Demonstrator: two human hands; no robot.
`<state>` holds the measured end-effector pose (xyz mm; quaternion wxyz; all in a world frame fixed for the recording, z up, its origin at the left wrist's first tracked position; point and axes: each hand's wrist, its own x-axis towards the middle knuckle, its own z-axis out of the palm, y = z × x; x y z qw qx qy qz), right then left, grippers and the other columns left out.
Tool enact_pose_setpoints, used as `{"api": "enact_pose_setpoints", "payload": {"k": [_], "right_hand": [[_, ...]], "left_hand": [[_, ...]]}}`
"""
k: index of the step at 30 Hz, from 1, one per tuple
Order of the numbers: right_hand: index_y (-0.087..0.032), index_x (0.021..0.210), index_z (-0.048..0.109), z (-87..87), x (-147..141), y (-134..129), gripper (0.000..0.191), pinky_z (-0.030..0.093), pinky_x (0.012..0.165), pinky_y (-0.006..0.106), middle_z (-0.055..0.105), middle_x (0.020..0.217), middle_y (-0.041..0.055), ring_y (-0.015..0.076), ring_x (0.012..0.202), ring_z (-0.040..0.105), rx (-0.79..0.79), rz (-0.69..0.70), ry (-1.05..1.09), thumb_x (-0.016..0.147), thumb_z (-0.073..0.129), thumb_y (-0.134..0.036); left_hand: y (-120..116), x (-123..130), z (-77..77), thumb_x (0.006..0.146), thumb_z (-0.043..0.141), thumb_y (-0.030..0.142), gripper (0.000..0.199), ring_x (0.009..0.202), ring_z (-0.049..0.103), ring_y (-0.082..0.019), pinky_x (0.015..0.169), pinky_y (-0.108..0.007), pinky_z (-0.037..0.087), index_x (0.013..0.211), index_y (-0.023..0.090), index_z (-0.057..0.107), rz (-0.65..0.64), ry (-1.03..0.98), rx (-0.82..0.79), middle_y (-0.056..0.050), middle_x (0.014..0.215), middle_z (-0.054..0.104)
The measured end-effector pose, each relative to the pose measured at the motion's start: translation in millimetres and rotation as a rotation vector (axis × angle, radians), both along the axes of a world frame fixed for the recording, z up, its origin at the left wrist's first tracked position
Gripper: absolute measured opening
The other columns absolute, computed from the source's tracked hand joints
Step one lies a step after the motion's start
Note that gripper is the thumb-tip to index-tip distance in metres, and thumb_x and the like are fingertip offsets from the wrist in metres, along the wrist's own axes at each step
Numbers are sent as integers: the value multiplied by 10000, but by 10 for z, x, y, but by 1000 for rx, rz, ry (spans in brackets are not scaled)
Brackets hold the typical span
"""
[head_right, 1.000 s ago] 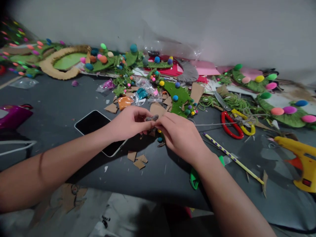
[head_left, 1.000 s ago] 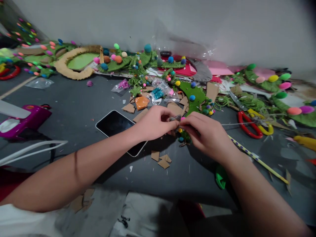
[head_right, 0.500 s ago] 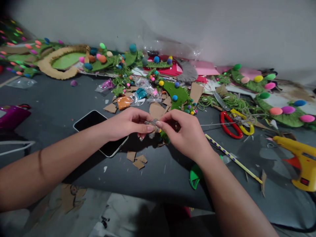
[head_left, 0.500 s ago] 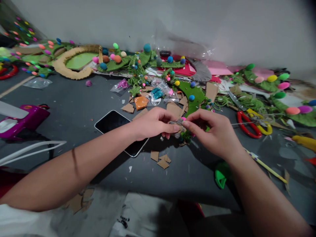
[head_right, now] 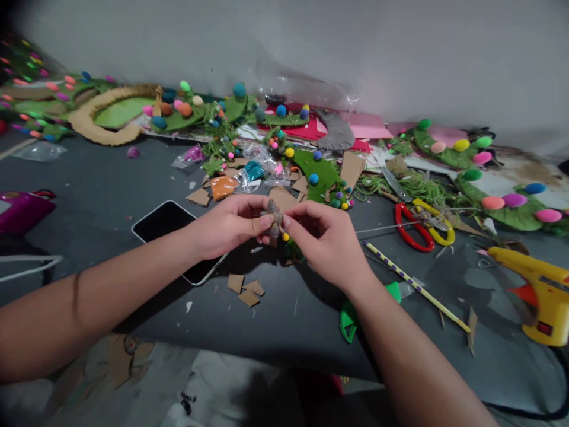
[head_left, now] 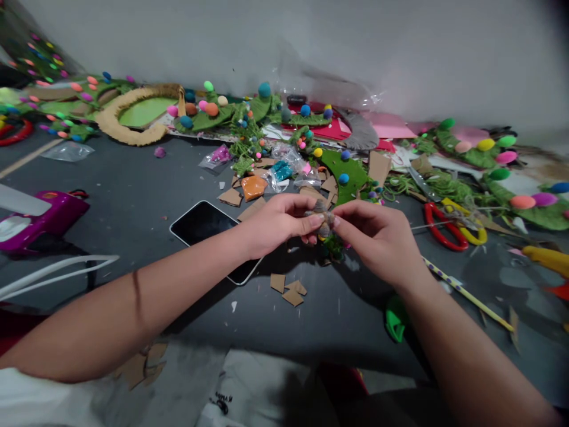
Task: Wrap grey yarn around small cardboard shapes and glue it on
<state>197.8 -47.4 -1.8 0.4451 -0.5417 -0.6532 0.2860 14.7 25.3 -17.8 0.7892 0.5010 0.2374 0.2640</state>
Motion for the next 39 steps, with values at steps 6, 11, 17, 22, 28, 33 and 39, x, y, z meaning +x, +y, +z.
{"api": "enact_pose_setpoints", "payload": {"k": [6,11,17,22,28,33,39], "right_hand": [[-203,915,715,-85,13,-28,98,446,615,274,686,794,19,133,669,579,184,31,-327,935,622,-183],[-194,997,695,-118,53,-22,112,488,716,302,707,898,50,176,806,650,203,115,-483,942,603,-161],[-196,1033,660,-86,77,-24,107,482,734,321,685,932,62,197,853,642,201,187,-572,976,570,-185],[-200,1004,666,-76,132,-5,73,486,751,320,694,938,56,192,860,641,201,157,-524,968,603,-193],[-202,910,698,-41,139,10,40,457,645,266,718,856,19,141,738,618,139,73,-373,937,671,-214],[-200,882,721,12,130,11,87,420,562,241,710,773,-8,106,625,561,60,22,-288,920,700,-275],[-198,858,719,35,99,18,105,447,562,238,713,751,-6,113,628,580,19,9,-179,919,687,-278]], "left_hand": [[11,11,-8,833,764,253,153,605,598,-81,592,-213,489,822,134,668,152,87,89,10,712,644],[1,-7,-11,862,713,272,136,633,624,-116,605,-245,494,897,141,700,228,319,453,-17,748,689],[-3,-29,-22,881,677,318,188,665,646,-155,563,-246,449,911,136,711,155,514,665,-51,727,699],[10,-32,33,879,686,302,179,616,631,-131,558,-236,478,888,123,686,3,473,511,-36,701,673],[36,-55,118,883,685,248,145,592,597,-89,563,-214,492,878,104,673,-131,427,399,-14,742,647],[46,-63,141,874,694,235,136,580,584,-77,564,-210,478,871,101,671,-147,366,323,3,724,620],[32,-41,53,856,713,207,118,590,597,-77,592,-220,491,867,103,659,-100,191,172,-11,732,660]]}}
